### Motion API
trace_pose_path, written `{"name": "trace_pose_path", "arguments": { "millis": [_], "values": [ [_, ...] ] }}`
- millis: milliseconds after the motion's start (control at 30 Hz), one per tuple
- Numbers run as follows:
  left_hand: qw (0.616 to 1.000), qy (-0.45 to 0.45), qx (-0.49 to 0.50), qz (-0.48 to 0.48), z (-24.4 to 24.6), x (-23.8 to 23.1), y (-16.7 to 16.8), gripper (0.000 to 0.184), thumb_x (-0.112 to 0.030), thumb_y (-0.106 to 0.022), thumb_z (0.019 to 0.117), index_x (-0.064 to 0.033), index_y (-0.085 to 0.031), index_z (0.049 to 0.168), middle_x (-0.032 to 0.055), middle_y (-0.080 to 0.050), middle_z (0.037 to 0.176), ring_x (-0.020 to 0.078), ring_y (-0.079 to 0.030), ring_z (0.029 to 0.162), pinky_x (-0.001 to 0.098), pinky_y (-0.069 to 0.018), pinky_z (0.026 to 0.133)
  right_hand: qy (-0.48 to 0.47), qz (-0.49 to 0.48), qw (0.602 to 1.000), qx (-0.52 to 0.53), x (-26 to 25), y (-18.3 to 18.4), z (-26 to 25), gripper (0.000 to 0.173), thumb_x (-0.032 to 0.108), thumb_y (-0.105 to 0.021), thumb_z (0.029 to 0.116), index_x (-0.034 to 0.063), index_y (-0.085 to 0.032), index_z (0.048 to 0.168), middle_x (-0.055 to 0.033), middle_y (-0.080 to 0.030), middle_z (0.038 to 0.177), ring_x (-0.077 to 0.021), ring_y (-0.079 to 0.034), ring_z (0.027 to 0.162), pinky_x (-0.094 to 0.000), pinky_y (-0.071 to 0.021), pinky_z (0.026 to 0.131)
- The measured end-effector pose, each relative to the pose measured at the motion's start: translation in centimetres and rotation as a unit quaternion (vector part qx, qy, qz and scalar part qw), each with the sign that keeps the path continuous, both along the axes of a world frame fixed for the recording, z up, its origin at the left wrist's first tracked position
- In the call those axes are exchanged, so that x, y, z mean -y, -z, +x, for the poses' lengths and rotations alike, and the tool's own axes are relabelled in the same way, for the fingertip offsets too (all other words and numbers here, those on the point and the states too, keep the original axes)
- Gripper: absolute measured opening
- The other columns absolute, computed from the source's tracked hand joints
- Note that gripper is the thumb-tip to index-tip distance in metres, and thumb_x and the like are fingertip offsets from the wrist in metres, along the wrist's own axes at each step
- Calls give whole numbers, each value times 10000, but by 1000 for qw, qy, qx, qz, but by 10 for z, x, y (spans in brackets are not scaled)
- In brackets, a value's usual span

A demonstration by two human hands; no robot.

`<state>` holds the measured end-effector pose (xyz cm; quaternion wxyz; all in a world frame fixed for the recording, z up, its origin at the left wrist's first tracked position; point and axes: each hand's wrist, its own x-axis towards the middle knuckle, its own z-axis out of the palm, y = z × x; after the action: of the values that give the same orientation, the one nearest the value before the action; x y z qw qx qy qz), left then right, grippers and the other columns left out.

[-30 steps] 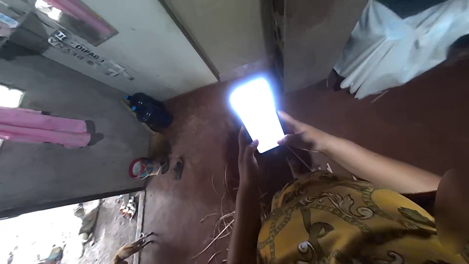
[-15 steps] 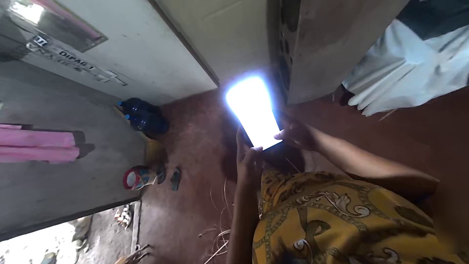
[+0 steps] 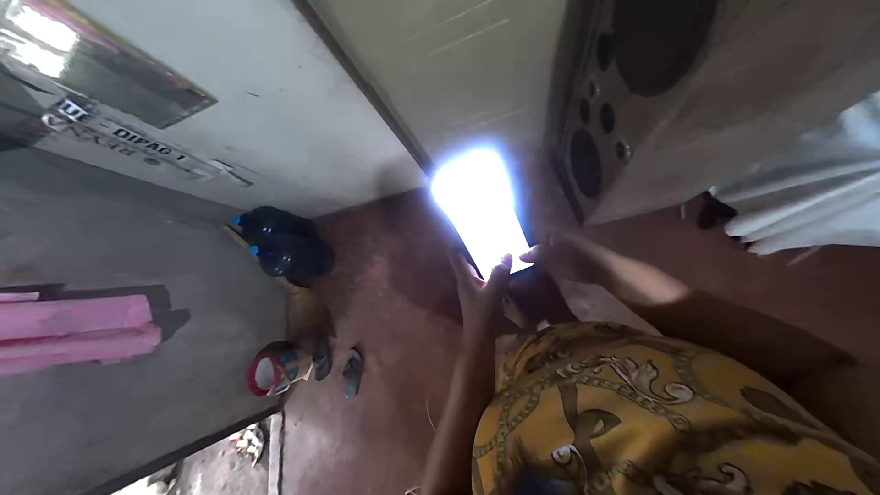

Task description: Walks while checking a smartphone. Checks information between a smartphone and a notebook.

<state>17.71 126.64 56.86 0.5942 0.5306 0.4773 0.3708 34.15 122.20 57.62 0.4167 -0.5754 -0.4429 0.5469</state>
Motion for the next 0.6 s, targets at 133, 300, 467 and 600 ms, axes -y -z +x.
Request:
{"name": "trace_pose_path", "arguments": {
  "millis": [133,300,467,600],
  "values": [
    [999,38,31,19,-3,-66,-7,938,-112,-690,796,-41,-189,1586,141,-441,1497,76,-513,1264,242,-466,1014,79,-5,986,-147,-63,4,-5,351,67,-477,1044,37,-480,1394,5,-618,1017,16,-597,851,-178,-522,758],
    [997,54,59,-1,17,-135,-5,915,-84,-652,789,-51,-196,1582,147,-448,1484,68,-534,1228,229,-481,980,16,71,992,-102,-127,2,23,613,60,-495,991,119,-315,1574,19,-628,1185,60,-590,891,-142,-511,772],
    [992,78,97,-35,45,-211,-7,852,4,-586,789,-21,-205,1550,65,-565,1268,-27,-605,973,162,-514,824,40,-54,997,-29,-203,-5,60,117,-19,-606,950,8,-583,1062,41,-577,750,19,-538,633,-156,-469,610],
    [984,69,162,-40,72,-277,-9,777,59,-544,795,-19,-226,1500,-46,-631,1041,-57,-634,823,152,-545,754,-2,66,996,56,-281,18,106,635,63,-689,855,-13,-492,1454,-134,-656,1153,-71,-604,928,-257,-512,801]
  ]
}}
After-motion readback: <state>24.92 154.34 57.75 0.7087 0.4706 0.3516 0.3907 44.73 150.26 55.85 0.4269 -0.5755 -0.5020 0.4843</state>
